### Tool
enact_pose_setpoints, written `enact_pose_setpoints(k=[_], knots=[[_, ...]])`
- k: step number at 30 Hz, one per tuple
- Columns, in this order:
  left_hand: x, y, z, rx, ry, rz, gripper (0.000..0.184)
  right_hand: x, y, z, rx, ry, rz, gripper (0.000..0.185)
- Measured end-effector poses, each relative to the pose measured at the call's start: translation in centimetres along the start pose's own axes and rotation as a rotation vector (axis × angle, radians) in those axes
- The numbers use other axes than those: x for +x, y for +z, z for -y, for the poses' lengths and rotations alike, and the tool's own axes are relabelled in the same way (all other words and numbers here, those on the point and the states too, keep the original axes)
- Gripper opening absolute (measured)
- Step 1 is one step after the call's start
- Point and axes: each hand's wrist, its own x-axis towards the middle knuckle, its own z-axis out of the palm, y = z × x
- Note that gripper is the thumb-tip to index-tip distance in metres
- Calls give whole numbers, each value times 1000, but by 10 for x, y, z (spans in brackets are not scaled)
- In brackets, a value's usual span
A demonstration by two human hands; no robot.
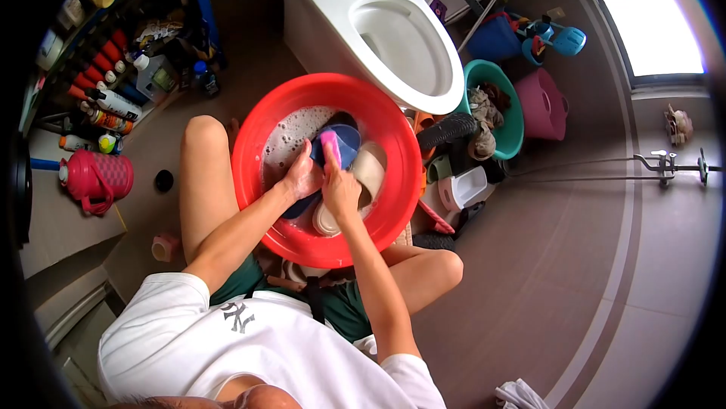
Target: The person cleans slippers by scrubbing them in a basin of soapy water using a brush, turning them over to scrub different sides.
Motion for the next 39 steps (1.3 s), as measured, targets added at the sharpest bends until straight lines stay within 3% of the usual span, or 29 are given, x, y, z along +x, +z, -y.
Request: enact_pose_setpoints(k=[3,5,7,8,14,17,18,21,23,25,27,29,30,32,35,39], knots=[[0,9,-1,-39,-3,104,90,51,-13,-1,-111,79,42,50],[-8,27,-12,-58,29,157,84,59,-7,-8,-8,46,44,50],[-7,28,-17,-132,62,116,88,48,-6,-9,120,34,51,50],[-1,20,-17,-152,121,104,90,34,8,-18,169,-92,-29,52],[9,12,-12,-130,142,26,89,-54,-23,25,338,87,124,56],[1,25,-13,-12,133,60,89,-51,-22,22,190,97,165,55],[-1,27,-14,79,144,106,86,-43,-18,18,96,-70,12,56],[0,31,-12,139,173,15,82,-11,-26,16,-56,-111,-11,56],[5,25,5,163,115,15,66,13,-45,27,-235,-1,9,54],[1,24,14,225,45,34,57,38,-48,15,-143,101,28,48],[-1,23,11,430,129,11,50,46,-61,16,-147,175,133,49],[-4,35,3,706,215,-39,49,37,-62,10,-21,111,88,51],[5,24,12,702,395,-8,49,30,-61,8,42,76,68,51],[-5,34,2,934,278,-37,48,8,-60,17,69,-13,71,53],[-11,33,0,1187,270,-2,50,-18,-59,33,52,-81,41,57],[-3,18,13,1291,591,60,39,-26,-64,40,100,-28,111,58]])
